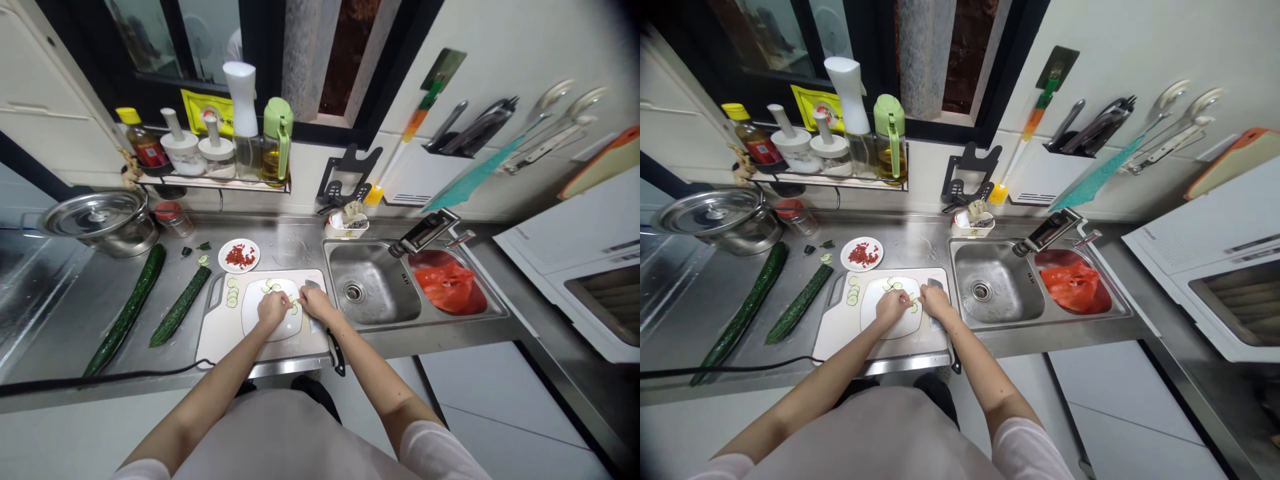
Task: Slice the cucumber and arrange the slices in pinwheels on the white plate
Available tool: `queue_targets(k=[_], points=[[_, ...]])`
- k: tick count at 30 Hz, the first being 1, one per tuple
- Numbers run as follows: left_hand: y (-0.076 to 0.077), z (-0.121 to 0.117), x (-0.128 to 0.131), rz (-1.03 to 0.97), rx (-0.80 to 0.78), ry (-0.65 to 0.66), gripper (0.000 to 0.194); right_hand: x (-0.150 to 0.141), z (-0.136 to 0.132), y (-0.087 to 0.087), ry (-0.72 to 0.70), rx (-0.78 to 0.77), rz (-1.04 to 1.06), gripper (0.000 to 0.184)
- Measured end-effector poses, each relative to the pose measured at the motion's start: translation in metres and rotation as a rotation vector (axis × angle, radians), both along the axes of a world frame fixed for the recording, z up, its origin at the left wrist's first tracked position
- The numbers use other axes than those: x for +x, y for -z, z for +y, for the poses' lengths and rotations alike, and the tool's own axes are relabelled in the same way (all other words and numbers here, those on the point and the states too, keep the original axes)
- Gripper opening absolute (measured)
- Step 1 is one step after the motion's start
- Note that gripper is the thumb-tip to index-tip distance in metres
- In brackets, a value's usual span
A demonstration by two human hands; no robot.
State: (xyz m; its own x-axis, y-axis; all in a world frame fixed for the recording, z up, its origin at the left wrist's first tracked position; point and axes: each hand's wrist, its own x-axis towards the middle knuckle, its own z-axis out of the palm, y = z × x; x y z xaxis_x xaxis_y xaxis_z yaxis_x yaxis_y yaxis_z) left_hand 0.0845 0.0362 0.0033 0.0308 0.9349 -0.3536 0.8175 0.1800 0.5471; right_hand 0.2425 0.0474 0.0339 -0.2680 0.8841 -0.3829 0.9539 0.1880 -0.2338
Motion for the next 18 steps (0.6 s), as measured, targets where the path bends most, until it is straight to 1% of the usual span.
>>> queue_targets(k=[11, 18], points=[[-0.0023, 0.0014, 0.0004, 0.051, 0.002, 0.036, 0.011, -0.0022, 0.0003, -0.0019, 0.005, -0.013, -0.018, 0.020], [0.0000, 0.0010, 0.0005, 0.076, 0.015, 0.042, 0.012, -0.0024, -0.0003, 0.0008, 0.019, -0.012, -0.020, 0.020]])
